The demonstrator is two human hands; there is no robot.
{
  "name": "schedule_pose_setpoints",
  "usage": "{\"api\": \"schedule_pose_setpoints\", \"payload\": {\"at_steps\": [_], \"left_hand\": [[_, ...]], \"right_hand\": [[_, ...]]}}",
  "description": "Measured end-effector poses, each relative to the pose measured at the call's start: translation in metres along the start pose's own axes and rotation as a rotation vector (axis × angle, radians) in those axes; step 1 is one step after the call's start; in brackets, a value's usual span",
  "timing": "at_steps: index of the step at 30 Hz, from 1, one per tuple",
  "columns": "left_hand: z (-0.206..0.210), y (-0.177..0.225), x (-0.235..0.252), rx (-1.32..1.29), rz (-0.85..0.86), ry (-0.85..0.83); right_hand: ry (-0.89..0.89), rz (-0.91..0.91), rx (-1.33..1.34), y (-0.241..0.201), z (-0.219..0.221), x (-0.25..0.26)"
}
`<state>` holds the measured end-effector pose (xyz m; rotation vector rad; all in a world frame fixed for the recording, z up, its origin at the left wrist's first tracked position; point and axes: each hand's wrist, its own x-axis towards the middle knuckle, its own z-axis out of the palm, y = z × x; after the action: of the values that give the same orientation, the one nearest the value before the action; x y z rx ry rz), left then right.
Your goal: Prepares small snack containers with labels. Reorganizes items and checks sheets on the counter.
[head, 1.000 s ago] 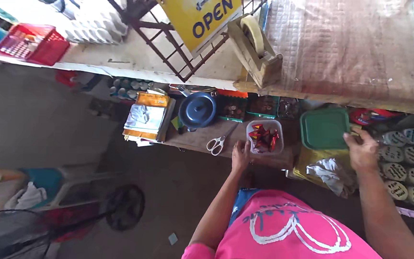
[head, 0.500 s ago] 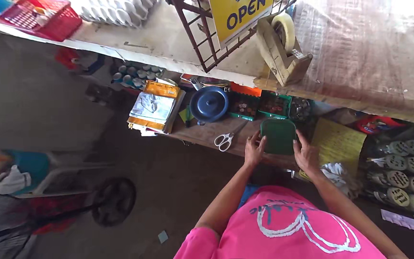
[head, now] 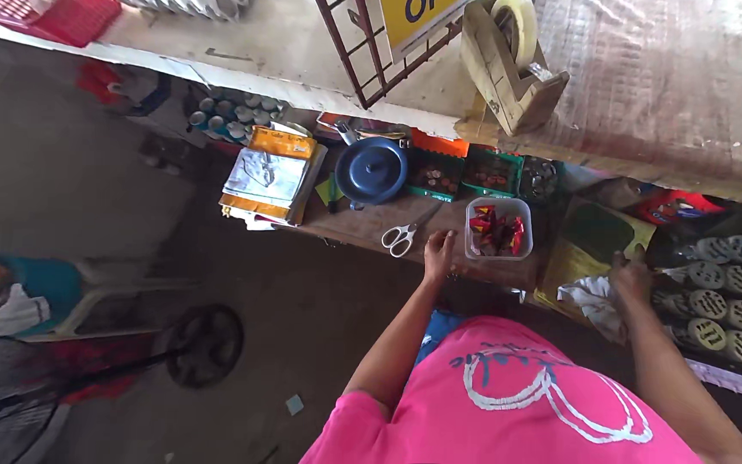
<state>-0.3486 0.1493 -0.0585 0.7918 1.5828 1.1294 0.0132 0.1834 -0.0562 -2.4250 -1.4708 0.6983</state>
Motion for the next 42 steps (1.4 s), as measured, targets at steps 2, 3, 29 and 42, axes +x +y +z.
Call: {"api": "schedule_pose_setpoints", "payload": {"at_steps": [2,3,29,42], "left_hand": [[0.004,0.003,0.006,-0.023,0.021,-0.002],[0.005,0.004,0.010,-0.055,0.020,-0.013],[0.053,0.022,0.000,0.141,-0.006,0.016],[0.054,0.031,0.005,0.227,-0.002,-0.028]], "right_hand": [[-0.143,-0.166,-0.101,0.014,-0.003,-0.008],[-0.256,-0.270,-0.160,0.020,-0.001,-0.015],[-0.126,-0.717,0.259,-0.159,0.056,-0.006],[0.064,-0.753,0.171,-0.192,0.019,-0.002]]}}
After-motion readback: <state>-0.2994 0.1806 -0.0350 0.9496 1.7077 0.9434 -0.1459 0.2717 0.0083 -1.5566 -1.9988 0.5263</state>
